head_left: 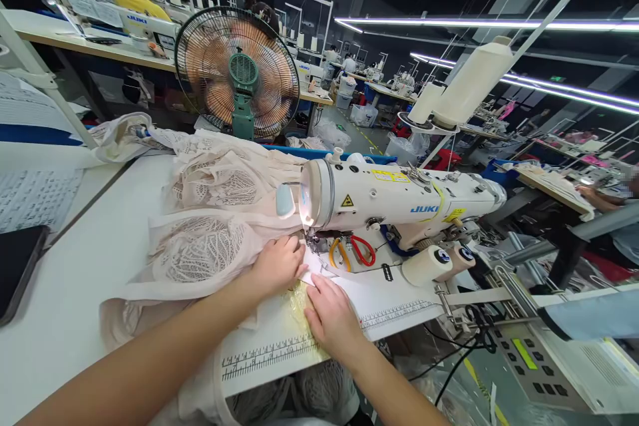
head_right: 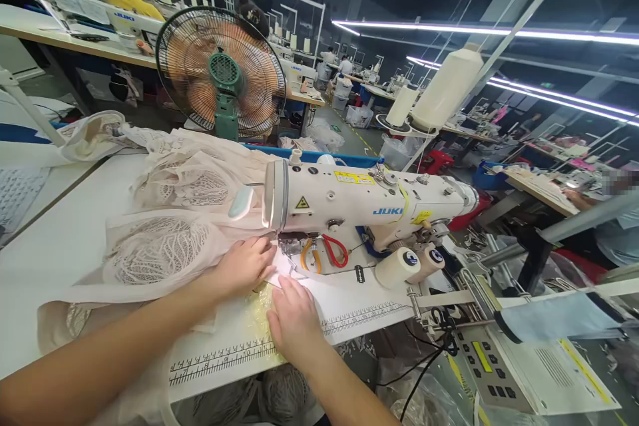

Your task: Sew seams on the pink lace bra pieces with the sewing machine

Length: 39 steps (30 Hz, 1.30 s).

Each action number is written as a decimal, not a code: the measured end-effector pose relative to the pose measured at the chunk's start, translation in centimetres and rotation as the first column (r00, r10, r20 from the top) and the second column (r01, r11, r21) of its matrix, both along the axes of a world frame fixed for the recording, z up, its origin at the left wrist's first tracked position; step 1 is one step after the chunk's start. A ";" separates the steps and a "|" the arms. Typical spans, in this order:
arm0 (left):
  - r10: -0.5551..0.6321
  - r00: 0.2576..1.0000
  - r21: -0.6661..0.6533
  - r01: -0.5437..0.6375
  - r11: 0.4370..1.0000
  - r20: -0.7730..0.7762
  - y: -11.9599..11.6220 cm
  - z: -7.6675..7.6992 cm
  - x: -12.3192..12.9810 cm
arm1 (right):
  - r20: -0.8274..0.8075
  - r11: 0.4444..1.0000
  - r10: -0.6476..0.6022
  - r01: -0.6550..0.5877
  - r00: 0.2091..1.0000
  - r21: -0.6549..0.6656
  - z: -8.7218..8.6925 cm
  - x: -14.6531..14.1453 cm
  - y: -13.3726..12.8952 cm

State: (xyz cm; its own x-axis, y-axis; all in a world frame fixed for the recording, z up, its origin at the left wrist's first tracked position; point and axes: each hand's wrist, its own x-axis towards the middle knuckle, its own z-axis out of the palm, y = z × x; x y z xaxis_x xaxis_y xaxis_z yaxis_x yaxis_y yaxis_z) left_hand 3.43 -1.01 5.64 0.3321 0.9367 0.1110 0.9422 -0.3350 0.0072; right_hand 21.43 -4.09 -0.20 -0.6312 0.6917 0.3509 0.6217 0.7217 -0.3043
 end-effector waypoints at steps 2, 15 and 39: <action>-0.052 0.999 0.005 0.052 0.999 -0.004 -0.2 -0.2 0.1 | -0.011 1.000 -0.006 0.006 1.000 0.001 0.3 -0.6 0.1; -0.204 0.977 -0.055 0.207 0.977 0.057 -3.0 -1.6 -1.2 | -0.065 0.999 0.018 -0.020 0.998 -0.035 0.1 -1.1 0.5; -0.237 0.936 -0.196 0.292 0.936 0.261 0.7 -1.1 -4.3 | -0.114 0.998 0.013 -0.020 0.993 -0.058 0.3 -0.6 0.5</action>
State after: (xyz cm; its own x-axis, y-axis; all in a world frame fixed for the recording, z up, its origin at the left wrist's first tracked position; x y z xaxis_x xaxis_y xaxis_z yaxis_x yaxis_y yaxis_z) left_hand -0.89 -0.36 4.50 0.5625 0.8268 0.0080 0.7824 -0.5354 0.3181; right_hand 20.87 -3.55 0.15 -0.6010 0.7032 0.3799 0.5691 0.7103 -0.4142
